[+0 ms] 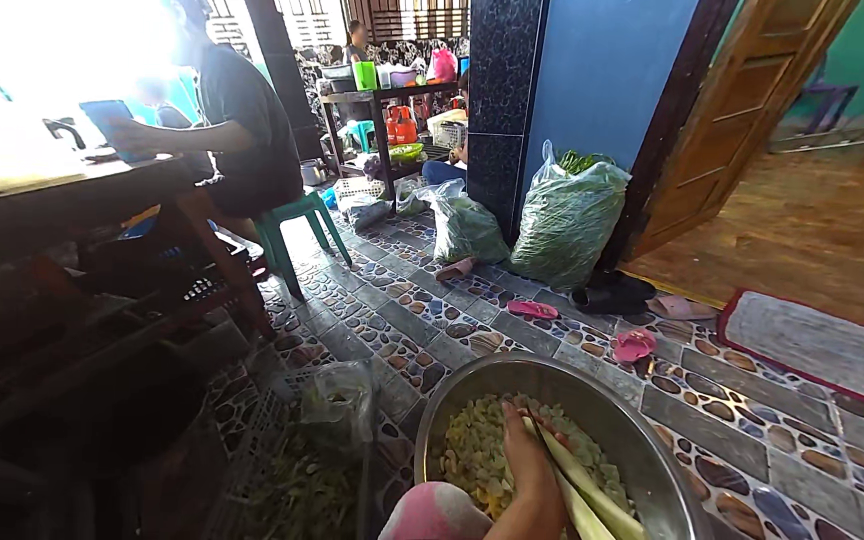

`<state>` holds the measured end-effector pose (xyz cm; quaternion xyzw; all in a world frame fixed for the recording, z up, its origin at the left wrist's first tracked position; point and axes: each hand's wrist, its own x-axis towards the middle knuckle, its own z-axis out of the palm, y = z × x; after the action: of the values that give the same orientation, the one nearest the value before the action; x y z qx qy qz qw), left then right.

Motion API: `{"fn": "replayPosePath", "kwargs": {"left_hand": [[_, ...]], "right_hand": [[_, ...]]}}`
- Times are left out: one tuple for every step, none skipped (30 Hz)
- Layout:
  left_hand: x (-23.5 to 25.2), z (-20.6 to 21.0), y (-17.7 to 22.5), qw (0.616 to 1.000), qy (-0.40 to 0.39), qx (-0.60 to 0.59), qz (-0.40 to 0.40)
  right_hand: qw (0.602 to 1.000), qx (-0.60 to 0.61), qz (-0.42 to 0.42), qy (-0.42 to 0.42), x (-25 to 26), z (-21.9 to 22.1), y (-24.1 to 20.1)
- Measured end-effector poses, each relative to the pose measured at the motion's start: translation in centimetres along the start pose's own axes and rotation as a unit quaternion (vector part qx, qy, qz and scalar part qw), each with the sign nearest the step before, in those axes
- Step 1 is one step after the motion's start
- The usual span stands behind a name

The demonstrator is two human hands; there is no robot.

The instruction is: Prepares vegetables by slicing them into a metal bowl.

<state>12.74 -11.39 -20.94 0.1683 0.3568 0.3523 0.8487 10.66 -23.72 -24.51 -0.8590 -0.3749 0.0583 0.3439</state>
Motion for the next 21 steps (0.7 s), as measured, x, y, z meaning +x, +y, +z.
{"fn": "replayPosePath", "kwargs": {"left_hand": [[-0.1, -0.1, 0.0, 1.0, 0.014, 0.003, 0.009], [-0.2, -0.1, 0.0, 0.999, 0.026, 0.006, 0.018], [-0.3, -0.1, -0.1, 0.999, 0.04, 0.007, 0.029], [-0.6, 0.0, 0.0, 0.998, 0.053, 0.008, 0.038], [-0.8, 0.1, 0.2, 0.997, 0.064, 0.009, 0.045], [-1.0, 0.2, 0.4, 0.996, 0.07, 0.011, 0.045], [-1.1, 0.2, 0.4, 0.996, 0.075, 0.013, 0.043], [-1.1, 0.1, 0.3, 0.997, 0.075, 0.015, 0.032], [-1.2, -0.1, 0.0, 0.997, 0.072, 0.019, 0.016], [-1.1, -0.3, -0.2, 0.997, 0.066, 0.028, 0.0], [-1.0, -0.4, -0.2, 0.998, 0.055, 0.039, -0.012], [-1.0, -0.4, -0.1, 0.997, 0.044, 0.059, -0.018], [-1.3, -0.4, 0.0, 0.995, 0.032, 0.097, -0.018], [-2.0, -0.7, 0.2, 0.989, -0.002, 0.145, -0.021], [-2.5, -1.4, 0.3, 0.98, -0.06, 0.186, -0.03], [-2.8, -1.7, 0.0, 0.971, -0.095, 0.216, -0.034], [-3.0, -1.9, -0.7, 0.965, -0.118, 0.232, -0.032], [-3.1, -2.3, -1.2, 0.96, -0.146, 0.233, -0.053], [-3.2, -2.5, -1.5, 0.955, -0.162, 0.235, -0.084], [-3.1, -2.9, -1.8, 0.95, -0.168, 0.237, -0.117], [-2.9, -3.3, -2.0, 0.945, -0.163, 0.243, -0.149]], "right_hand": [[1.0, -0.006, -0.005, 0.005, 0.0, 0.5, 0.4], [0.999, -0.011, -0.016, 0.026, 0.1, 1.4, 1.2], [0.999, -0.017, -0.019, 0.038, 0.3, 2.5, 2.4], [0.999, -0.021, -0.013, 0.028, 0.5, 2.6, 2.4], [1.0, -0.022, -0.001, 0.006, 0.7, 2.2, 1.9], [1.0, -0.013, 0.011, -0.008, 0.9, 1.6, 0.9], [1.0, -0.002, 0.022, -0.016, 1.2, 1.0, -0.4], [0.998, 0.013, 0.043, -0.036, 1.6, -0.2, -2.5], [0.994, 0.047, 0.067, -0.072, 2.2, -1.8, -4.9], [0.989, 0.1, 0.068, -0.09, 3.1, -2.5, -6.1], [0.987, 0.138, 0.051, -0.066, 3.6, -2.0, -5.6], [0.989, 0.146, 0.029, -0.024, 3.6, -0.9, -3.8], [0.988, 0.153, 0.013, 0.008, 3.3, -0.3, -1.7], [0.992, 0.123, 0.003, 0.018, 3.0, -0.3, 0.2], [0.998, 0.062, 0.001, 0.008, 3.2, -0.9, 1.4], [1.0, -0.002, -0.01, -0.012, 3.7, -1.9, 2.1], [0.997, -0.066, -0.02, -0.041, 4.5, -2.9, 2.5], [0.99, -0.128, -0.033, -0.052, 5.3, -3.4, 3.0], [0.981, -0.184, -0.051, -0.047, 5.7, -3.4, 3.7], [0.97, -0.23, -0.072, -0.041, 5.9, -3.2, 4.5], [0.955, -0.276, -0.095, -0.042, 5.8, -2.8, 5.3]]}}
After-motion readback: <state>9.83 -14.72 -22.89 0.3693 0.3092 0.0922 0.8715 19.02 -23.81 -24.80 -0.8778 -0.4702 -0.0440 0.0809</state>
